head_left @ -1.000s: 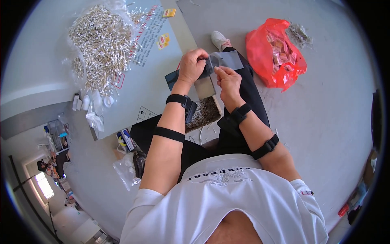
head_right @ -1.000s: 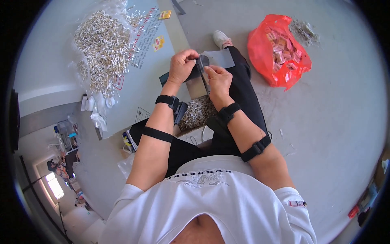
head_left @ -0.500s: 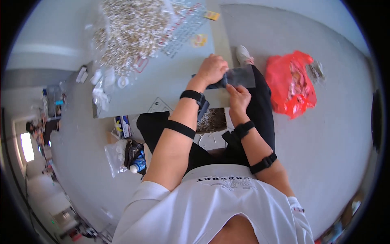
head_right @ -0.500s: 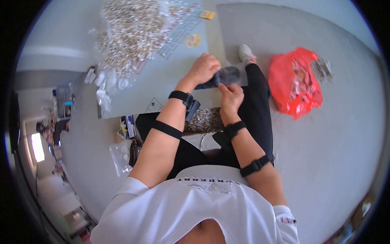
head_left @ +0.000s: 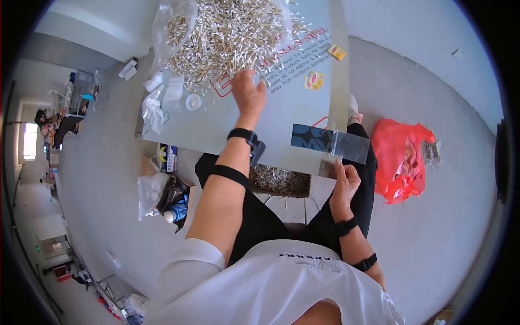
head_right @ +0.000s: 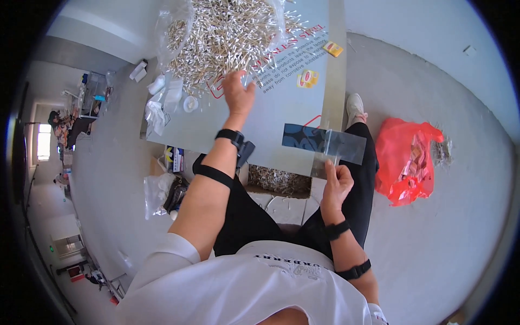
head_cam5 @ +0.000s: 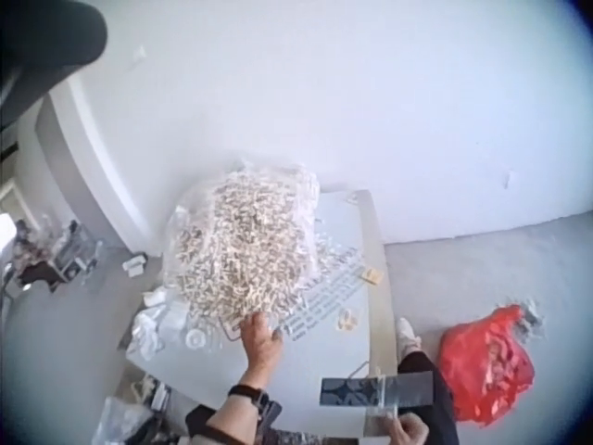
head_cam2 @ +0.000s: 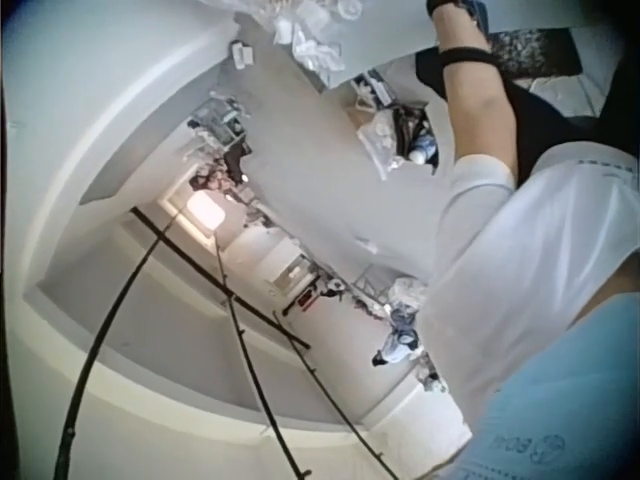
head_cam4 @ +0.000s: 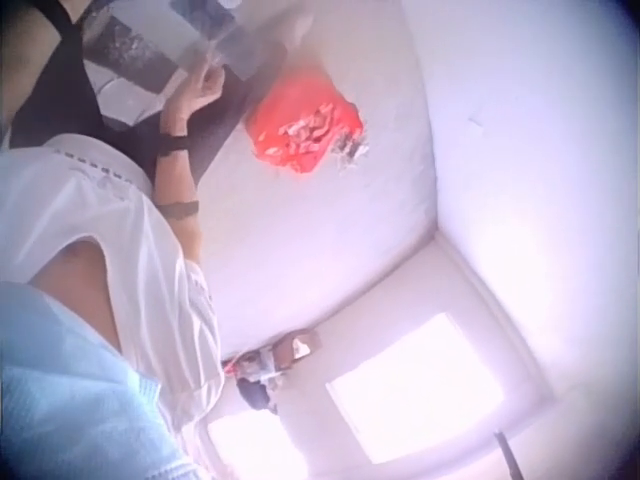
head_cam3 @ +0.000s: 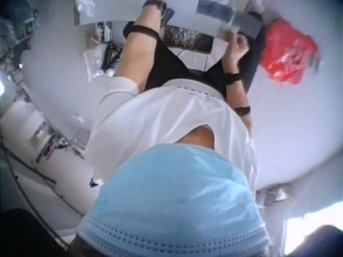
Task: Packing cotton swabs into plastic sleeves by hand.
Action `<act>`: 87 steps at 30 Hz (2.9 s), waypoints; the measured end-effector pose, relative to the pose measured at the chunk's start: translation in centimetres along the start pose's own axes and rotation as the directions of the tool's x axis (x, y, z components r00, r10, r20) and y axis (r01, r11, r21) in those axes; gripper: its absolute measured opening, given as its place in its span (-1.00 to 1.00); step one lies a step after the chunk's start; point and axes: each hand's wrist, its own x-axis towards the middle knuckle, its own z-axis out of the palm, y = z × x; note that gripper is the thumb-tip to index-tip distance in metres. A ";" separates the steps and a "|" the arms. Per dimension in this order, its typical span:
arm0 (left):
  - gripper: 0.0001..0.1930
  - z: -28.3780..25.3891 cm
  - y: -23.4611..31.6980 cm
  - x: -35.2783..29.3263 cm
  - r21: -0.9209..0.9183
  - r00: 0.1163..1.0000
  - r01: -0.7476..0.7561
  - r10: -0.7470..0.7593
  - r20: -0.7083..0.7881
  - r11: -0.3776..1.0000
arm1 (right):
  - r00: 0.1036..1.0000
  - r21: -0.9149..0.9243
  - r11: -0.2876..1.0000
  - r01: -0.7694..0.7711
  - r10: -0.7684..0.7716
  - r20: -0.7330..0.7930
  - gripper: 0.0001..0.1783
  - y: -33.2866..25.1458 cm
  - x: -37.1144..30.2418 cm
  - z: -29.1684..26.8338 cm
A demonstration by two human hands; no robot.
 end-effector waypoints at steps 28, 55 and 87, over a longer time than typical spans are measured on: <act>-0.45 1.9 -7.7 6.6 0.315 0.956 0.178 -0.240 0.168 0.932 | 0.800 -0.714 0.364 0.599 -0.240 0.549 -0.76 -2.2 17.9 32.4; -0.60 0.0 -6.8 14.8 -0.472 0.982 0.184 -0.141 0.126 0.862 | 0.585 0.107 0.873 0.476 -0.406 0.702 -0.46 -8.0 21.5 32.9; -0.36 -4.3 -3.5 -0.7 -0.210 0.930 0.361 -0.335 0.150 0.908 | 0.801 -0.542 0.678 0.497 -0.118 0.587 -0.37 -2.2 17.4 18.1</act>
